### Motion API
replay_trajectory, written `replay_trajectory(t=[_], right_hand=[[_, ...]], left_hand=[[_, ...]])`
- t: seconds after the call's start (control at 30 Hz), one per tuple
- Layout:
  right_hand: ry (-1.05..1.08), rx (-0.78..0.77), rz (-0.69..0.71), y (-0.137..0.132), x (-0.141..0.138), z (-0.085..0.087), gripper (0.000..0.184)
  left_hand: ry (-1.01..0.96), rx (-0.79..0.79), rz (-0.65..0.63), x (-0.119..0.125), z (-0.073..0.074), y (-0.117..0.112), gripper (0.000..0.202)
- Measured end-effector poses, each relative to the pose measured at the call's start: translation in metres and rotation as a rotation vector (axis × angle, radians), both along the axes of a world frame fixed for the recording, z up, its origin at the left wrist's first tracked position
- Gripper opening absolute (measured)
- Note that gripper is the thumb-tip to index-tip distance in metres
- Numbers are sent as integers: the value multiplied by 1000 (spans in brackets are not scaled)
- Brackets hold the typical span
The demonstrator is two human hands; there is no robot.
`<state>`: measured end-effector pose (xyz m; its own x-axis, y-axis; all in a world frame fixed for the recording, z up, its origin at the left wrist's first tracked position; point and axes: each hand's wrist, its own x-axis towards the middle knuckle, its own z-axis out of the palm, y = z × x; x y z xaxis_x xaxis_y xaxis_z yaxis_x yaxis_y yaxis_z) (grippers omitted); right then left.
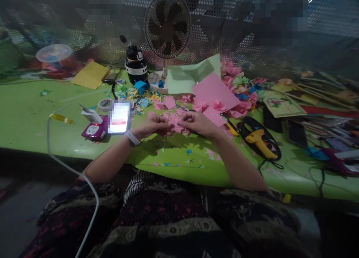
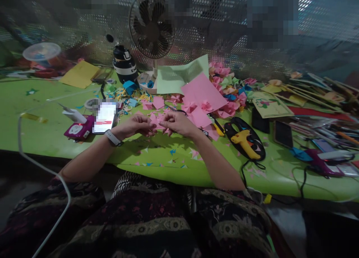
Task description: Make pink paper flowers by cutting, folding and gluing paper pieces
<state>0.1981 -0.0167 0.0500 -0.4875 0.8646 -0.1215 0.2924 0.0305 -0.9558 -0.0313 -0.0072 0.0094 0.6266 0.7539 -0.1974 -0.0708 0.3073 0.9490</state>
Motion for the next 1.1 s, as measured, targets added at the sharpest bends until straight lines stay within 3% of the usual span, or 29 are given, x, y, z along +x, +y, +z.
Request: replay_trajectory(t=[0.3, 0.5, 0.67, 1.1], right_hand=[[29, -50, -16, -2, -2, 0, 33], [29, 12, 28, -2, -3, -3, 31], [9, 45, 18, -2, -4, -4, 28], [22, 31, -7, -1, -5, -9, 22]], left_hand=[[17, 24, 29, 1, -3, 0, 27], [-5, 37, 15, 1, -8, 1, 22], [10, 108, 79, 1, -6, 1, 20], [88, 90, 65, 0, -1, 1, 23]])
